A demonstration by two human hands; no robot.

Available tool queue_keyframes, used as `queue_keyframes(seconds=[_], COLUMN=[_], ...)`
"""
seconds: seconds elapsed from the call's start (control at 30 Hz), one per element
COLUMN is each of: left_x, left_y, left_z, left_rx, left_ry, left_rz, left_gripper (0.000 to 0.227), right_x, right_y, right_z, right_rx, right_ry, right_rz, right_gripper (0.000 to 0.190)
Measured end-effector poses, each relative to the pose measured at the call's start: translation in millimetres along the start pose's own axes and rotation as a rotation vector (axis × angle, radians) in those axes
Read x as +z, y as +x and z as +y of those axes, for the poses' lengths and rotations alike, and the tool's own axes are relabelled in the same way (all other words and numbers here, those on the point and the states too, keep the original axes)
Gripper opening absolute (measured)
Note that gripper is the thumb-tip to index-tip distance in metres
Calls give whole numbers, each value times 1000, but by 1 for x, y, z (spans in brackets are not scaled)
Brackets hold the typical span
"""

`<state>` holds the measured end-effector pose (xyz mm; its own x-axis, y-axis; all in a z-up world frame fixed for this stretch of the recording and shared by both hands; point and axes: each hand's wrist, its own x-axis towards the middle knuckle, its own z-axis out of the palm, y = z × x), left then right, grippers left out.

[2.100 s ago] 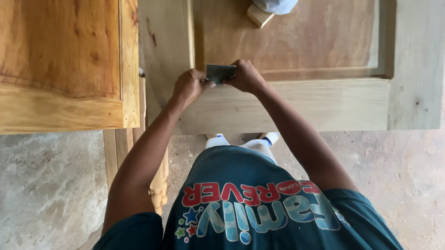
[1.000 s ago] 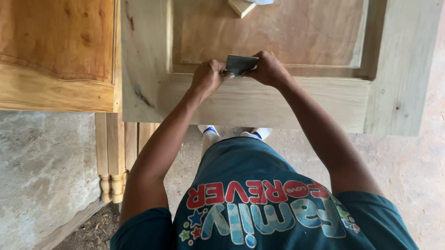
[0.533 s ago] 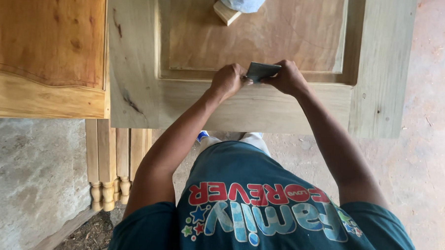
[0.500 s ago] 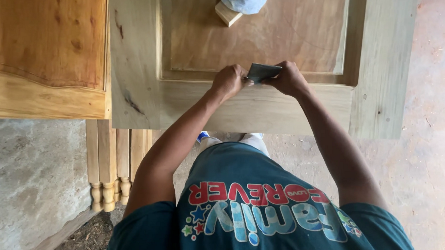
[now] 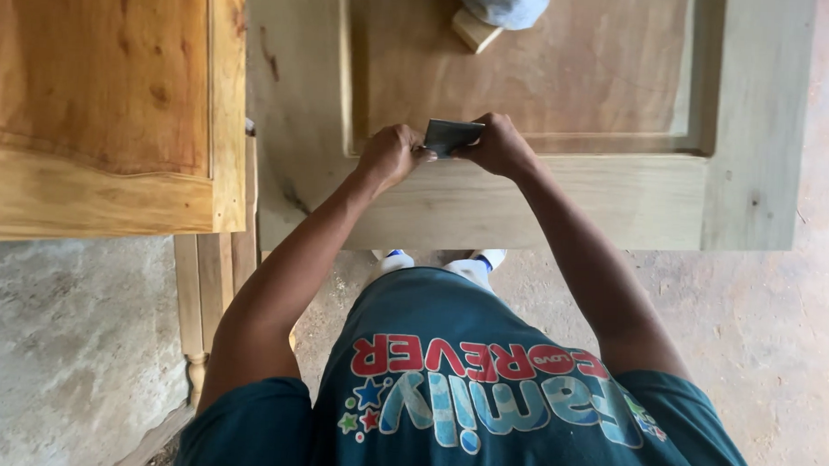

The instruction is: Cleaning and scraping the inner grooves of a wooden door panel followed by wiping it with a cloth.

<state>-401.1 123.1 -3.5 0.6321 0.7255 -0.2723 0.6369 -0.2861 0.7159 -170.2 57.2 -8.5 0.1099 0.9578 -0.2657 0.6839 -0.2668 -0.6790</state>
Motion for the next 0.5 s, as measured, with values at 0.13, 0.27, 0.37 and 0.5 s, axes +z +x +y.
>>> queue_keyframes(seconds=[0.13, 0.27, 0.37, 0.5], left_x=[-39, -66, -70, -69], left_y=[-27, -49, -51, -58], left_z=[-47, -86, -99, -94], left_rx=[-2, 1, 39, 69], left_ry=[19, 31, 12, -26], left_rz=[15, 51, 79, 102], left_gripper=[16, 17, 15, 14], right_x=[47, 83, 91, 91], right_y=[21, 35, 38, 37], right_z=[-42, -79, -84, -78], right_rx=[-37, -44, -75, -83], right_ry=[18, -13, 0, 10], right_rz=[-29, -63, -63, -48], right_gripper=[24, 21, 21, 24])
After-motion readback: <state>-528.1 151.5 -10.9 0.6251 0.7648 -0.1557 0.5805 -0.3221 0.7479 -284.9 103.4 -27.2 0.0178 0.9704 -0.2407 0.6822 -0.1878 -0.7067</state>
